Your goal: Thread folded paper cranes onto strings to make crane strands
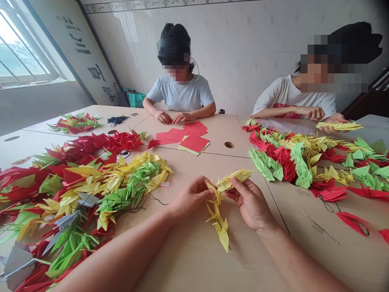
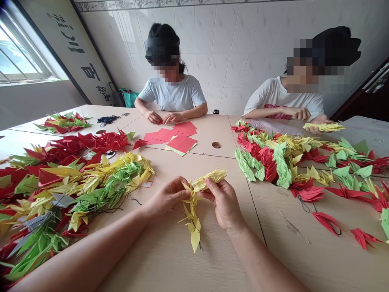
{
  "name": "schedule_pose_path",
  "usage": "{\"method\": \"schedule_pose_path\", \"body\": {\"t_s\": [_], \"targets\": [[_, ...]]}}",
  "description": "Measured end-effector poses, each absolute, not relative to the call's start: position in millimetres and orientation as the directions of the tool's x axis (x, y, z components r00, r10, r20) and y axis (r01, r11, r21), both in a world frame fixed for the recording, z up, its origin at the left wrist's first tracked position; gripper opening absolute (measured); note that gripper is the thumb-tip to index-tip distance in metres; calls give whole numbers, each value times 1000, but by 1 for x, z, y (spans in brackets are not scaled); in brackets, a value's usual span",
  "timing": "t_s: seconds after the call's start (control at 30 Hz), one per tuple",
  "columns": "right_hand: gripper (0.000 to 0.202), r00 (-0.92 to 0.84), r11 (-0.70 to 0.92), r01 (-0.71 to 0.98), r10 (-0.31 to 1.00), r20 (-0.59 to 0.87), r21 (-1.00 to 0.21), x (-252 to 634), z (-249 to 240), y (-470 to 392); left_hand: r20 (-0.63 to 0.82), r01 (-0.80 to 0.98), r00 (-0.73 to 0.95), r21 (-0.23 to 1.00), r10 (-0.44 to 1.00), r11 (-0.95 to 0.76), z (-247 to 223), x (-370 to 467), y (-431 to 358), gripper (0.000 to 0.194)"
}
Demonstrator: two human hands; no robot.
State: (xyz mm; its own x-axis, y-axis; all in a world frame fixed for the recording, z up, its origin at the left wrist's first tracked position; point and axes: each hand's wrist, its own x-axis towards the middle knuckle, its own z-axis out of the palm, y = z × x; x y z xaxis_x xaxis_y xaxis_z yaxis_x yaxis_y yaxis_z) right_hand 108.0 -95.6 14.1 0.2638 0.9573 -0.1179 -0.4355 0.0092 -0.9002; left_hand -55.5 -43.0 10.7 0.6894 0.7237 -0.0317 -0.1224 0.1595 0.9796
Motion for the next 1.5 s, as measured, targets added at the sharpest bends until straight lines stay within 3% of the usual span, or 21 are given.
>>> {"method": "schedule_pose_path", "body": {"t_s": [0.2, 0.4, 0.6, 0.93, 1.13, 1.5], "targets": [[22, 339, 52, -307, 939, -59, -950, 106, 13, -96, -73, -70, 614, 987, 786, 146, 10, -54, -46, 24], [19, 375, 125, -151, 925, 61, -981, 103, 12, -99, 104, -65, 550, 995, 828, -82, 5, -53, -45, 17], [19, 393, 165, -44, 910, 134, -985, 102, 15, -101, 103, -73, 550, 994, 829, -75, 5, -53, -44, 14], [15, 419, 202, -49, 893, 164, -978, 104, 13, -100, -23, -43, 515, 998, 857, 52, 10, -51, -45, 14], [15, 398, 203, -41, 901, 170, -978, 103, 13, -101, 91, 117, 520, 977, 849, -176, 7, -52, -45, 3], [23, 359, 28, -323, 928, -95, -946, 108, 16, -95, 101, 202, 545, 948, 832, -247, 9, -54, -44, 5]]}}
